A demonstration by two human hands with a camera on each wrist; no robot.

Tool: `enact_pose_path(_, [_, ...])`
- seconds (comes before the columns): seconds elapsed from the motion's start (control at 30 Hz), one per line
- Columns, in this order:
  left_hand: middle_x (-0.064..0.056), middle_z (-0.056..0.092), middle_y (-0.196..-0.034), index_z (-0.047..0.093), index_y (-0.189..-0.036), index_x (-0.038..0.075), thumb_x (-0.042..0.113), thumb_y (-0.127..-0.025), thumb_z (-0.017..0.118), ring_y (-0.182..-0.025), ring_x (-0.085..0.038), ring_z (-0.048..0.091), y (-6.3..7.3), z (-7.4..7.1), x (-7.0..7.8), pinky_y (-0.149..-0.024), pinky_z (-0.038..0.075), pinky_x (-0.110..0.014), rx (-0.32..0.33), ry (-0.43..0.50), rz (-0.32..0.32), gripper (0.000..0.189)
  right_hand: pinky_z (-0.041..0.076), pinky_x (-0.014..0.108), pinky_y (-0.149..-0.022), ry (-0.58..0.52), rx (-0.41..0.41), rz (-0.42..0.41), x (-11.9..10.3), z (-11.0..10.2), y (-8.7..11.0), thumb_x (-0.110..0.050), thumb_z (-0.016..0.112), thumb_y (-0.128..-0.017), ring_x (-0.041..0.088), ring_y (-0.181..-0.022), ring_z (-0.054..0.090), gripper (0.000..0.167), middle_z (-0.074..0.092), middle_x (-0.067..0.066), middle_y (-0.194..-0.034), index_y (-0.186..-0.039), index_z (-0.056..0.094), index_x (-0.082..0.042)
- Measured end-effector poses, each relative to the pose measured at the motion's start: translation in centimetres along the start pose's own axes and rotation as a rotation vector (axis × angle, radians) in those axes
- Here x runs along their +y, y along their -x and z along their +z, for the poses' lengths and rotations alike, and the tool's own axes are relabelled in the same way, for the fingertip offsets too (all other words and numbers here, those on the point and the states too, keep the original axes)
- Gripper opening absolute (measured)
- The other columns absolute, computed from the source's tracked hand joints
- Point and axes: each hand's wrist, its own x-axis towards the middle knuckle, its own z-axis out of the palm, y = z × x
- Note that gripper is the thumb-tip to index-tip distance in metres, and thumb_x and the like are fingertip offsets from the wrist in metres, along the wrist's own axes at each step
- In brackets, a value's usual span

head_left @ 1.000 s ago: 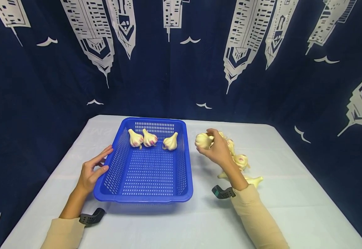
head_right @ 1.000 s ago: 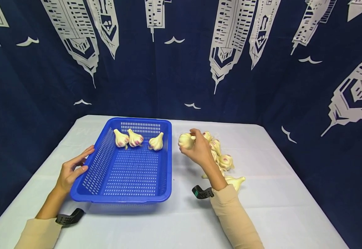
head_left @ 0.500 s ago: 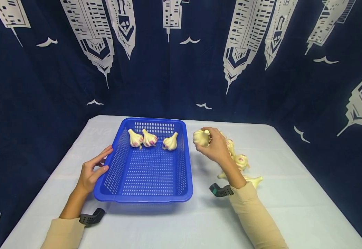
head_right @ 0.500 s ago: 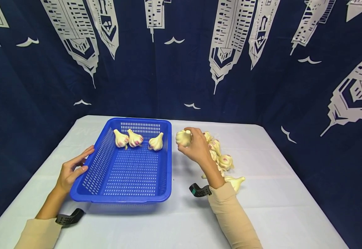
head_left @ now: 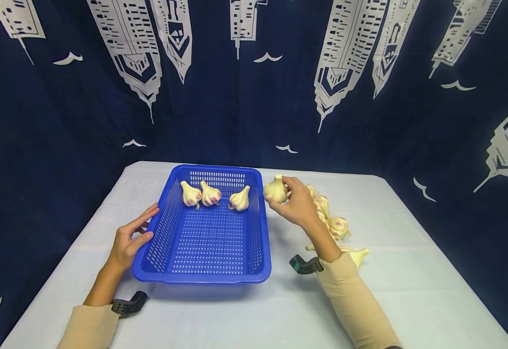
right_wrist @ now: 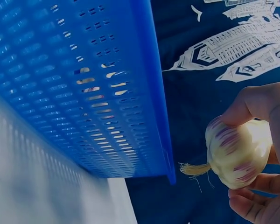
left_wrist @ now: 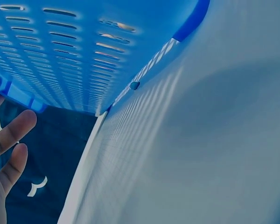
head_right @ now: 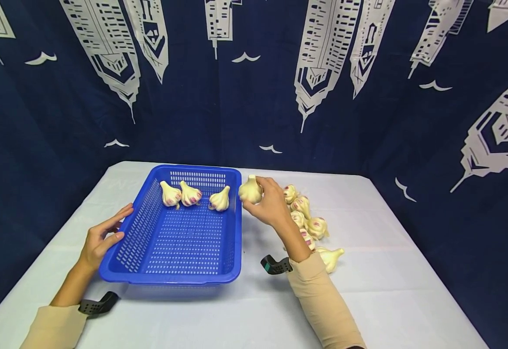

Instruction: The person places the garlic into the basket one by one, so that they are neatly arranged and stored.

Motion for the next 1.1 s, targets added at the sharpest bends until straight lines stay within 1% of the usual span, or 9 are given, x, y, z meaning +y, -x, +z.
enact_pose_path(0.17, [-0.016,0.057,-0.137,0.062,-0.126,-0.008,-0.001,-0.077,0.055,-0.087,-0.005,0.062,-0.1,0.0,0.3,-0.069,0.043,-0.02,-0.007,-0.004,-0.002,0.051,0.053,0.041,-0.073,-0.004,-0.003,-0.009,-0.4,0.2,-0.2,-0.021,0.08,-0.076,0.031,-0.089,0.062,0.063,0.065,0.021,-0.117,-0.13,0.059,0.005])
enact_pose_path(0.4, [-0.017,0.057,-0.137,0.063,-0.126,-0.008,-0.001,-0.076,0.055,-0.087,-0.006,0.063,-0.1,0.0,0.4,-0.069,0.043,-0.02,-0.004,-0.002,0.0,0.051,0.052,0.041,-0.072,0.011,-0.013,-0.061,-1.3,0.9,-0.7,-0.026,0.08,-0.076,0.032,-0.087,0.064,0.061,0.067,0.02,-0.115,-0.127,0.062,0.003])
enact_pose_path(0.57, [-0.017,0.057,-0.137,0.063,-0.126,-0.008,-0.001,-0.077,0.055,-0.086,-0.006,0.062,-0.1,0.0,0.4,-0.069,0.043,-0.02,-0.006,0.004,-0.006,0.051,0.053,0.041,-0.07,0.002,-0.027,-0.107,-2.0,1.4,-1.0,-0.025,0.08,-0.076,0.031,-0.088,0.065,0.058,0.068,0.02,-0.113,-0.123,0.064,0.004])
enact_pose_path(0.83, [-0.018,0.057,-0.137,0.062,-0.127,-0.008,-0.001,-0.076,0.055,-0.086,-0.007,0.062,-0.2,0.0,0.4,-0.069,0.042,-0.02,-0.01,0.0,-0.01,0.051,0.052,0.038,-0.071,0.01,-0.095,-0.103,-3.1,1.9,-1.4,-0.031,0.08,-0.078,0.029,-0.093,0.065,0.057,0.067,0.018,-0.116,-0.121,0.064,0.004])
enact_pose_path(0.97, [-0.019,0.057,-0.136,0.063,-0.127,-0.007,-0.001,-0.077,0.055,-0.086,-0.007,0.062,-0.2,-0.1,0.5,-0.068,0.043,-0.021,-0.01,0.001,-0.011,0.051,0.053,0.036,-0.068,-0.002,-0.119,-0.103,-3.7,2.2,-1.8,-0.032,0.081,-0.078,0.028,-0.091,0.065,0.055,0.068,0.016,-0.112,-0.117,0.065,0.004])
enact_pose_path(1.1, [-0.017,0.057,-0.137,0.063,-0.127,-0.008,-0.001,-0.077,0.055,-0.086,-0.007,0.063,-0.1,-0.1,0.5,-0.068,0.043,-0.021,-0.009,-0.001,-0.015,0.051,0.055,0.034,-0.068,-0.006,-0.17,-0.067,-4.0,2.5,-2.2,-0.036,0.081,-0.079,0.03,-0.092,0.065,0.061,0.068,0.016,-0.108,-0.12,0.064,0.005])
